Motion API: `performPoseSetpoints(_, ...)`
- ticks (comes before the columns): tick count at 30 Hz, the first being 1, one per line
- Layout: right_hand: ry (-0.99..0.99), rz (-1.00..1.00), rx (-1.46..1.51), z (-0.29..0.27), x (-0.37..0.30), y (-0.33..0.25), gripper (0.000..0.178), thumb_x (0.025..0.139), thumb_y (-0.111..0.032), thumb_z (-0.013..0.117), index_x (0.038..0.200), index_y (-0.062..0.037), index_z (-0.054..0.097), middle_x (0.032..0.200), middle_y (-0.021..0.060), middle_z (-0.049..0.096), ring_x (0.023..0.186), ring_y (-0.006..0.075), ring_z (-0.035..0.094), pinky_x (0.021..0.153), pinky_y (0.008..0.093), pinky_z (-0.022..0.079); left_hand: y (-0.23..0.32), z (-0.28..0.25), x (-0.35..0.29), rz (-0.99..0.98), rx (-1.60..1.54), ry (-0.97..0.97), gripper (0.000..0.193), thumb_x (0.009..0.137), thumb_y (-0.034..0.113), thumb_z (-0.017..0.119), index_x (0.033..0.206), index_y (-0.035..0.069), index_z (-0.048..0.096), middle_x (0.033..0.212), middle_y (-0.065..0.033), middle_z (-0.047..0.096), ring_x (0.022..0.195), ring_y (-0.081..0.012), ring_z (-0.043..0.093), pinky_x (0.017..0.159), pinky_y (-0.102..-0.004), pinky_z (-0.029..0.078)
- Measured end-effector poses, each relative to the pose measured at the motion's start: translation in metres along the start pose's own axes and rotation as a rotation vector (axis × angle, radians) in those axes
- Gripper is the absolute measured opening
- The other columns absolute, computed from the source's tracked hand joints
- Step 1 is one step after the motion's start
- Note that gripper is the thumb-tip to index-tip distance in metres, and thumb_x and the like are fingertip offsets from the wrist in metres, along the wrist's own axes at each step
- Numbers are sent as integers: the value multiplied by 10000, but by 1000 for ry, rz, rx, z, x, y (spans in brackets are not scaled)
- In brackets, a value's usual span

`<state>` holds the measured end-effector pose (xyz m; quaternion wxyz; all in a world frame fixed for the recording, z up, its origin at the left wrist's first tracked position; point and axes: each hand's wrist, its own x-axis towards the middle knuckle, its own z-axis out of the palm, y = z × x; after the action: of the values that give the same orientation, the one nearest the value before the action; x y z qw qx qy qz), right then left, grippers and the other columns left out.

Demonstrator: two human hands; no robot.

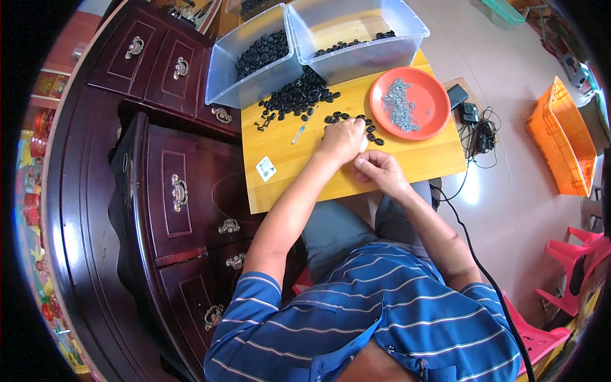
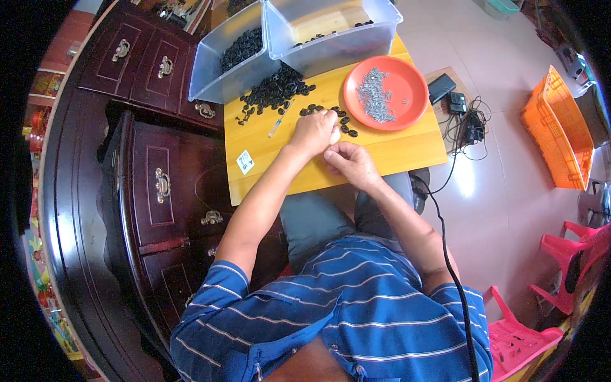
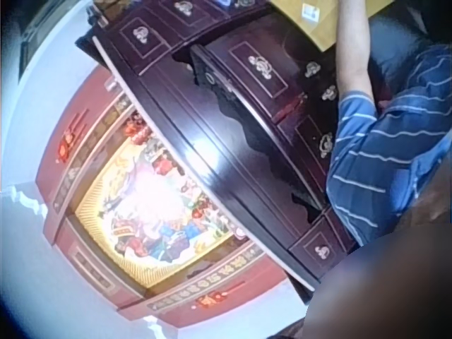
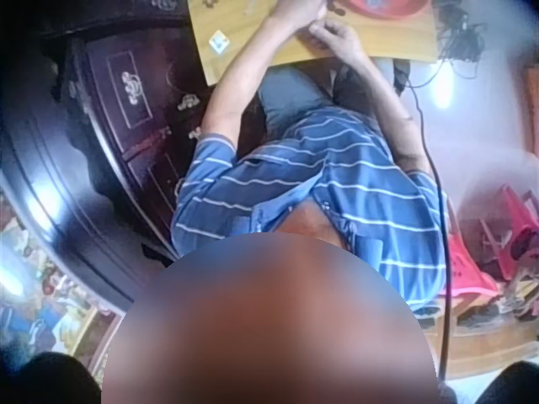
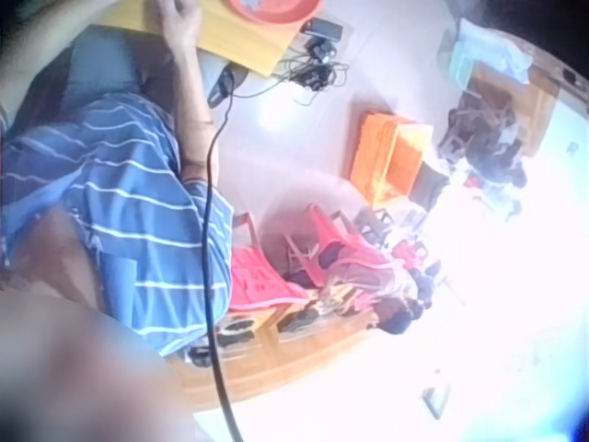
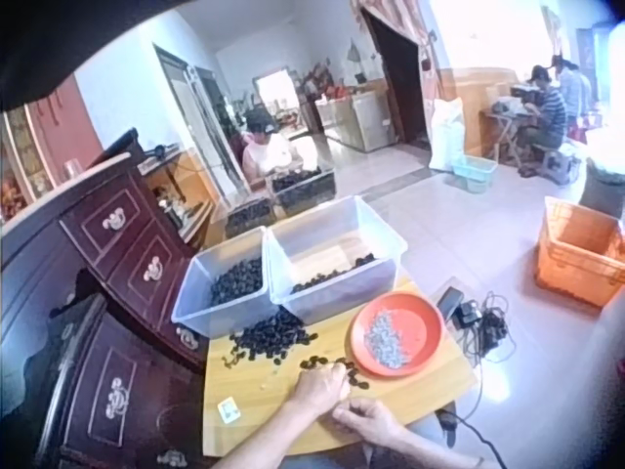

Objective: Assembling small black plastic components by hand at a table.

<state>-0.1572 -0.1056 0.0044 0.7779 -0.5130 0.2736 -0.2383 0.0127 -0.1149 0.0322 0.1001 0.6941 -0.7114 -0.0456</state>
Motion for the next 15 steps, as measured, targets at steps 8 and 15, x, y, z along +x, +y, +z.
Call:
performPoseSetpoints(8,109,-77,-105,-24,-7,-18,211,982,-231,612,953,-29,662,823,-14,654,723,62,570,687,232,485,-3,-16,-77,-160,-494,277,77,845,42,611,882,41,543,724,-121,613,637,-262,616,586,-368,496)
performPoseSetpoints(15,118,-216,-474,-6,15,-27,167,913,-203,654,933,-39,675,797,56,667,699,118,612,651,277,504,-28,-2,-145,-414,-696,373,63,890,-1,618,952,9,621,700,29,576,627,-21,527,580,-213,447)
